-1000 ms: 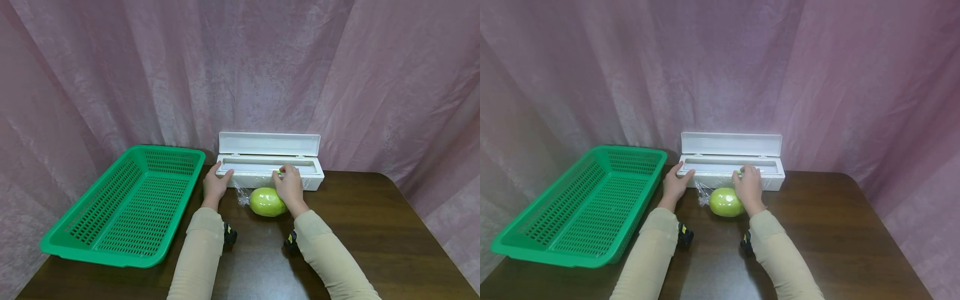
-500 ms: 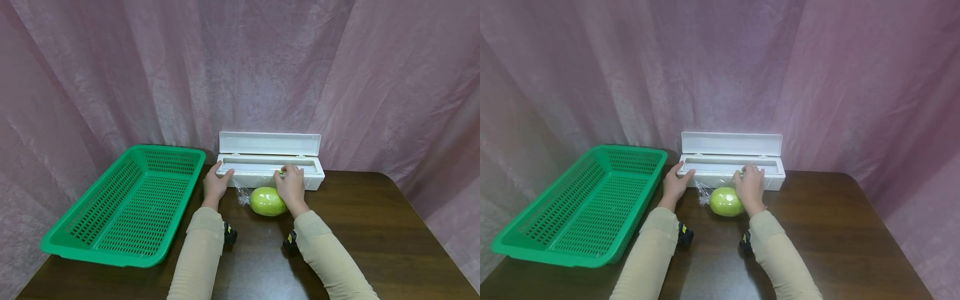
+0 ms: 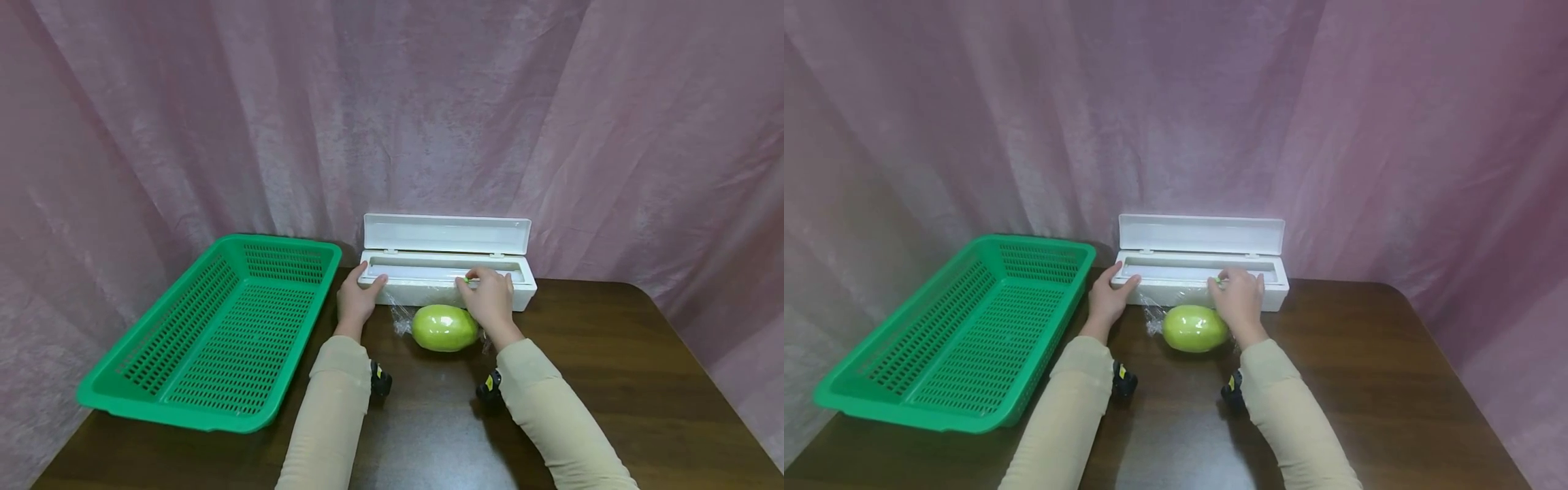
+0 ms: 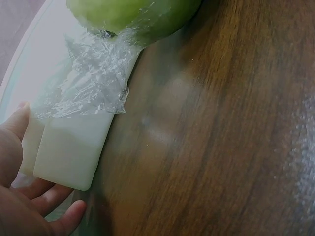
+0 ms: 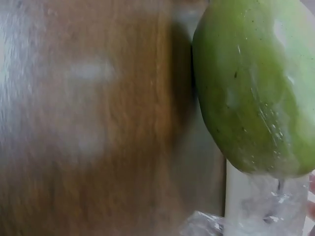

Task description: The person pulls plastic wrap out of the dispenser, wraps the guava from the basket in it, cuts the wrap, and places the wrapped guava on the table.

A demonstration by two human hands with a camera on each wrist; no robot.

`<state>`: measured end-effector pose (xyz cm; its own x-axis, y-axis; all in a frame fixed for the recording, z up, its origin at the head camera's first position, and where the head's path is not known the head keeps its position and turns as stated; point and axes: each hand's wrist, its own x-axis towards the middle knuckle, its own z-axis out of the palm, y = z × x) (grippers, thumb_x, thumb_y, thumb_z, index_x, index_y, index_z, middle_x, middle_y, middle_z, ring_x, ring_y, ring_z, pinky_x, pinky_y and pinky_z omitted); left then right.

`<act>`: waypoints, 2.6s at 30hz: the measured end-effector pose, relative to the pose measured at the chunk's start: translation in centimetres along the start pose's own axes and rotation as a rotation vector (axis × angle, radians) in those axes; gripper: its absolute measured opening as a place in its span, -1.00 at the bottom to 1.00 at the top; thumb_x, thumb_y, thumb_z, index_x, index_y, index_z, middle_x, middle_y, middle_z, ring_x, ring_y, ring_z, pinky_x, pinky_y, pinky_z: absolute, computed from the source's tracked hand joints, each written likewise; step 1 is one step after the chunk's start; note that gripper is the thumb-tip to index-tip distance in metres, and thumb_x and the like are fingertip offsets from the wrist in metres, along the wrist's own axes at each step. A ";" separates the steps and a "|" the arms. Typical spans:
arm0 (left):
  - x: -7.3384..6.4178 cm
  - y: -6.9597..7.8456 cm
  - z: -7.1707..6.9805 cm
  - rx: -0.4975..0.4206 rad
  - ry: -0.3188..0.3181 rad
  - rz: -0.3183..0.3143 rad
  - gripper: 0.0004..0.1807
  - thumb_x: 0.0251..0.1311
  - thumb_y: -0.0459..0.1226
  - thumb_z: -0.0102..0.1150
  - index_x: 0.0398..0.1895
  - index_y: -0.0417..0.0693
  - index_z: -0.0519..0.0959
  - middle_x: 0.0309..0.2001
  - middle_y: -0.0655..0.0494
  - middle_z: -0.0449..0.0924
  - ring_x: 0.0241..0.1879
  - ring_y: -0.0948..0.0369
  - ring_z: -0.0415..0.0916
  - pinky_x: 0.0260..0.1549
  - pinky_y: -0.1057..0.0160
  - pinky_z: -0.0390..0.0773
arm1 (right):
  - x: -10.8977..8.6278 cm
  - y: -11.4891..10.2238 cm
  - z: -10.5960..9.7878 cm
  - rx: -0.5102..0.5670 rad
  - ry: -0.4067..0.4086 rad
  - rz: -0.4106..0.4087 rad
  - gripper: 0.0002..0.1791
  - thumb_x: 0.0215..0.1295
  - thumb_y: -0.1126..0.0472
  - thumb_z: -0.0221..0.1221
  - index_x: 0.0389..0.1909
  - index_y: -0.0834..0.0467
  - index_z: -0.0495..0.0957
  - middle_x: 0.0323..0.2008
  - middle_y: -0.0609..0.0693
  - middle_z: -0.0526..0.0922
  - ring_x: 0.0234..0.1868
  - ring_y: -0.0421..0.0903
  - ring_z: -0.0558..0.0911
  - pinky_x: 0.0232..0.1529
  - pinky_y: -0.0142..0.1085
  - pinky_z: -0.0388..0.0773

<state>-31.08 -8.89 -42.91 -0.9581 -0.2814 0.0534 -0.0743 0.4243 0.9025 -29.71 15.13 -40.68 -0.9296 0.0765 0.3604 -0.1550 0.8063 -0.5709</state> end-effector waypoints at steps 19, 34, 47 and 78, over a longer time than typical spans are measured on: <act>0.1 -0.2 0.0 -0.002 -0.005 0.009 -0.29 0.12 0.09 0.23 0.36 0.18 0.31 0.37 0.09 0.29 0.38 0.04 0.18 0.32 0.04 0.22 | 0.1 0.5 -0.2 0.052 -0.080 0.069 -0.63 0.30 -0.03 0.11 -0.14 0.21 0.53 -0.03 0.20 0.64 -0.02 0.18 0.58 -0.01 0.01 0.45; 0.1 0.0 0.0 0.007 0.001 0.020 -0.29 0.12 0.08 0.24 0.35 0.16 0.32 0.36 0.08 0.31 0.36 0.03 0.20 0.31 0.05 0.24 | 0.4 1.3 -0.4 0.028 -0.069 0.032 -0.64 0.30 -0.02 0.10 -0.19 0.23 0.52 -0.06 0.23 0.62 0.00 0.18 0.56 0.11 0.04 0.39; 0.1 -0.3 0.0 0.003 0.001 0.007 -0.29 0.11 0.10 0.24 0.35 0.21 0.32 0.36 0.13 0.30 0.37 0.06 0.19 0.30 0.06 0.25 | 0.3 1.4 -0.8 0.004 -0.092 0.031 -0.60 0.30 -0.06 0.10 -0.18 0.23 0.52 -0.06 0.20 0.59 -0.03 0.19 0.54 0.03 0.03 0.43; 0.0 -0.2 0.0 -0.022 0.004 -0.002 -0.31 0.12 0.08 0.24 0.34 0.22 0.33 0.36 0.13 0.30 0.38 0.07 0.17 0.31 0.06 0.24 | 0.4 1.4 -1.6 -0.033 -0.176 0.069 -0.54 0.35 -0.08 0.04 0.00 0.23 0.48 0.05 0.22 0.58 0.04 0.18 0.56 0.02 0.02 0.46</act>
<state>-31.09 -9.01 -43.10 -0.9568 -0.2857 0.0536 -0.0697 0.4045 0.9119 -29.79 17.24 -40.16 -0.9822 0.0312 0.1850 -0.0801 0.8219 -0.5640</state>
